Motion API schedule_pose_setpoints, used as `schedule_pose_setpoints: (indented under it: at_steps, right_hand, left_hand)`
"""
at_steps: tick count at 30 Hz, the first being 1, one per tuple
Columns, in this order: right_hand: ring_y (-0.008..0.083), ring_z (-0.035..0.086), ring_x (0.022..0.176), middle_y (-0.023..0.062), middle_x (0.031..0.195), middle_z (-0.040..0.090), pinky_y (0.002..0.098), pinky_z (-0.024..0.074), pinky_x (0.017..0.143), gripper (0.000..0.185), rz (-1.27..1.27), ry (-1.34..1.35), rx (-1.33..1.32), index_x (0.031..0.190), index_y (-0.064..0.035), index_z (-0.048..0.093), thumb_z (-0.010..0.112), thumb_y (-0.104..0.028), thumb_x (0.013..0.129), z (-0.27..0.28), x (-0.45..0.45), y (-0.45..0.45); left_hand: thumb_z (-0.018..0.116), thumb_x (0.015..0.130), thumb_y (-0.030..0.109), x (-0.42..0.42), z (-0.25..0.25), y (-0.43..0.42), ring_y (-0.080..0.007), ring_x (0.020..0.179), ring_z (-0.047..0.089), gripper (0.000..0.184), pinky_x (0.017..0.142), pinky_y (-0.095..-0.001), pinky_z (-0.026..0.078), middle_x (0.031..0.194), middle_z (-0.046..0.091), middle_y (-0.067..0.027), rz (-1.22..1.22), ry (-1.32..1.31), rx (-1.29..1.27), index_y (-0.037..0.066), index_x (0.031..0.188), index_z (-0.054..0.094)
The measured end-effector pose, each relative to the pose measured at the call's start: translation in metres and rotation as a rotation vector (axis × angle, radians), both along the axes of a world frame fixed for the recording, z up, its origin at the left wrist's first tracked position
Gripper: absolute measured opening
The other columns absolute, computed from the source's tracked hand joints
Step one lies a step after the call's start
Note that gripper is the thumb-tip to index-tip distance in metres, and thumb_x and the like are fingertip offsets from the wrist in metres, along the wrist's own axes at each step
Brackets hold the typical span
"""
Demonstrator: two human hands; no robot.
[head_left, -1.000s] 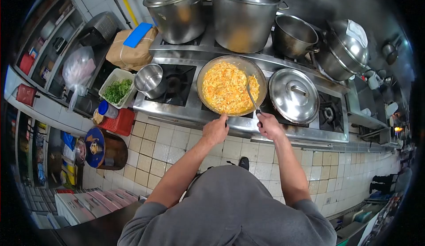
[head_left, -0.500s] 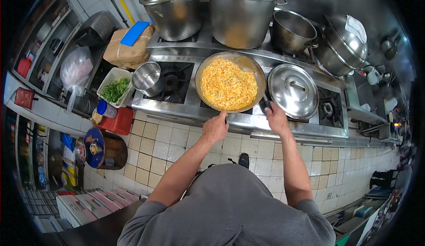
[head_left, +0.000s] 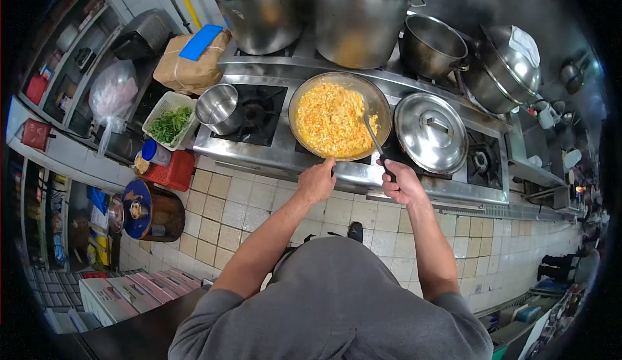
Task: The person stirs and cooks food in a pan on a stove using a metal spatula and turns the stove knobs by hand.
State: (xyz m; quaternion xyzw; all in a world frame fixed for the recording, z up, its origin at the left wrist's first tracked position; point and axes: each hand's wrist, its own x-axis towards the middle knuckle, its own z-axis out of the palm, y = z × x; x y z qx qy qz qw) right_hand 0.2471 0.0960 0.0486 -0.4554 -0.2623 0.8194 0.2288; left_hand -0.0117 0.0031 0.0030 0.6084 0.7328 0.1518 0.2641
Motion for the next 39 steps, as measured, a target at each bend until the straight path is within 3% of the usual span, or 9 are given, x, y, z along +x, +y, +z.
schedule_pose_setpoints:
  at_steps: [4, 9, 15, 16, 18, 19, 24, 30, 39]
  right_hand:
    - [0.0092, 0.038, 0.045, 0.0030, 0.075, 0.054, 0.0271, 0.0238, 0.036, 0.022, 0.081, -0.193, 0.272, 0.121, -0.0056, 0.060, 0.054, -0.026, 0.113, 0.021, -0.004, -0.016]
    - [0.0189, 0.063, 0.062, 0.0113, 0.080, 0.067, 0.0360, 0.0494, 0.057, 0.026, 0.160, -0.555, 0.749, 0.119, 0.0008, 0.066, 0.060, -0.022, 0.108, 0.016, -0.010, -0.020]
    - [0.0529, 0.067, 0.103, 0.0334, 0.102, 0.071, 0.0566, 0.0526, 0.092, 0.032, 0.086, -1.024, 1.304, 0.126, 0.0055, 0.063, 0.063, -0.012, 0.099, -0.035, 0.014, 0.019]
    - [0.0529, 0.067, 0.103, 0.0334, 0.102, 0.071, 0.0566, 0.0526, 0.092, 0.032, 0.088, -1.025, 1.306, 0.126, 0.0055, 0.063, 0.063, -0.012, 0.099, -0.069, 0.022, 0.027]
    - [0.0223, 0.066, 0.065, 0.0183, 0.087, 0.069, 0.0420, 0.0536, 0.059, 0.027, 0.362, -1.021, 1.060, 0.123, 0.0009, 0.064, 0.065, -0.017, 0.103, -0.126, 0.038, 0.037]
    - [0.0167, 0.055, 0.052, 0.0134, 0.084, 0.065, 0.0363, 0.0439, 0.043, 0.018, 0.196, -0.726, 0.451, 0.117, -0.0044, 0.061, 0.060, -0.020, 0.108, -0.052, 0.002, -0.005]
    - [0.0078, 0.041, 0.054, 0.0035, 0.083, 0.052, 0.0246, 0.0291, 0.039, 0.007, -0.170, 0.100, -0.191, 0.111, -0.0121, 0.050, 0.054, -0.018, 0.111, -0.031, -0.022, -0.019]
    - [0.0075, 0.042, 0.053, 0.0027, 0.084, 0.053, 0.0244, 0.0293, 0.038, 0.007, -0.158, 0.055, -0.100, 0.113, -0.0116, 0.051, 0.052, -0.018, 0.111, 0.009, -0.004, -0.037]
    - [0.0120, 0.053, 0.054, 0.0058, 0.080, 0.062, 0.0302, 0.0400, 0.042, 0.054, 0.058, -0.326, 0.375, 0.161, -0.0046, 0.044, 0.056, -0.017, 0.110, 0.009, -0.030, -0.041]
  left_hand:
    - [0.068, 0.100, 0.024, 0.000, 0.002, -0.001, -0.0424, 0.101, 0.073, 0.038, 0.085, -0.0564, 0.056, 0.104, 0.076, -0.0202, 0.002, 0.015, 0.010, 0.013, 0.134, 0.055]
    - [0.068, 0.100, 0.023, -0.002, 0.001, 0.000, -0.0424, 0.100, 0.073, 0.036, 0.085, -0.0558, 0.056, 0.102, 0.076, -0.0203, 0.020, 0.003, -0.004, 0.012, 0.132, 0.056]
    - [0.068, 0.100, 0.024, -0.003, 0.001, 0.000, -0.0423, 0.100, 0.073, 0.036, 0.086, -0.0559, 0.056, 0.102, 0.075, -0.0200, 0.024, 0.000, 0.000, 0.012, 0.132, 0.055]
    - [0.068, 0.100, 0.024, -0.003, 0.002, 0.000, -0.0423, 0.100, 0.073, 0.036, 0.086, -0.0559, 0.056, 0.102, 0.075, -0.0200, 0.025, -0.001, 0.001, 0.012, 0.132, 0.055]
    - [0.068, 0.099, 0.024, -0.004, 0.003, 0.001, -0.0423, 0.101, 0.073, 0.036, 0.086, -0.0561, 0.056, 0.103, 0.076, -0.0201, 0.024, 0.009, -0.021, 0.013, 0.132, 0.056]
    - [0.068, 0.099, 0.024, -0.005, 0.003, 0.001, -0.0423, 0.101, 0.073, 0.036, 0.086, -0.0561, 0.056, 0.103, 0.076, -0.0201, 0.027, 0.007, -0.019, 0.013, 0.132, 0.056]
    - [0.067, 0.100, 0.024, -0.004, 0.003, -0.001, -0.0434, 0.101, 0.073, 0.034, 0.085, -0.0571, 0.056, 0.103, 0.076, -0.0207, 0.024, -0.007, 0.006, 0.015, 0.131, 0.057]
    - [0.066, 0.100, 0.023, -0.006, 0.001, -0.001, -0.0440, 0.100, 0.073, 0.033, 0.084, -0.0578, 0.056, 0.103, 0.077, -0.0193, 0.025, -0.034, 0.033, 0.015, 0.131, 0.058]
    - [0.067, 0.099, 0.023, -0.008, -0.006, 0.002, -0.0436, 0.098, 0.073, 0.033, 0.083, -0.0573, 0.056, 0.102, 0.077, -0.0187, 0.013, -0.031, 0.026, 0.014, 0.130, 0.058]
